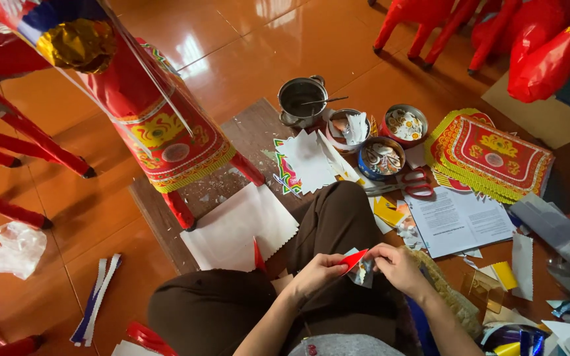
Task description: Decorating paper-mache horses with colorful paper cut-outs and glue
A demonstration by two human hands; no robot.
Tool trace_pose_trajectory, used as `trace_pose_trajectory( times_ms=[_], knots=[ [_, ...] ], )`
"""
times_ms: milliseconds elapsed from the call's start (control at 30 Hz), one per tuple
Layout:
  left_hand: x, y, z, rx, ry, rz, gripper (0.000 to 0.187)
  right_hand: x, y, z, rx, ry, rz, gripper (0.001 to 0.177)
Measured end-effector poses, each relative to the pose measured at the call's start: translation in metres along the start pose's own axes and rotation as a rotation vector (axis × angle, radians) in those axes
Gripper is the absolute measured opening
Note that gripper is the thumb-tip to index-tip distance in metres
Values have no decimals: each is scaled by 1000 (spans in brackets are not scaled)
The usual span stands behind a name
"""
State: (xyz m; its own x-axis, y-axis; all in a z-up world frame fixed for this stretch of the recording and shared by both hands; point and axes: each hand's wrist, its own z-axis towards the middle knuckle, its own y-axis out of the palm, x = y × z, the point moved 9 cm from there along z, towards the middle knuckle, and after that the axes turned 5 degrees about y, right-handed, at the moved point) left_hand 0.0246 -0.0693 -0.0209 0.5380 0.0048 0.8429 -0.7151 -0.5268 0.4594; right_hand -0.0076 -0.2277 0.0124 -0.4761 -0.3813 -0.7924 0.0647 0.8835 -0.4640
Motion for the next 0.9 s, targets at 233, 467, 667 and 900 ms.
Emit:
trace_pose_trajectory(
  times_ms=[233,467,667,900],
  knots=[
    [-11,-5,1,16,-14,-133,13,0,-4,-3,-9,57,-155,28],
    [-17,-31,0,233,19,-457,25,97,-56,0,82,148,-178,27],
    [-36,-65,11,357,106,-419,29,221,-70,-34,-139,416,-451,23],
    [-31,-64,3,428,115,-468,30,296,-22,-58,-441,384,-1107,24]
  ],
)
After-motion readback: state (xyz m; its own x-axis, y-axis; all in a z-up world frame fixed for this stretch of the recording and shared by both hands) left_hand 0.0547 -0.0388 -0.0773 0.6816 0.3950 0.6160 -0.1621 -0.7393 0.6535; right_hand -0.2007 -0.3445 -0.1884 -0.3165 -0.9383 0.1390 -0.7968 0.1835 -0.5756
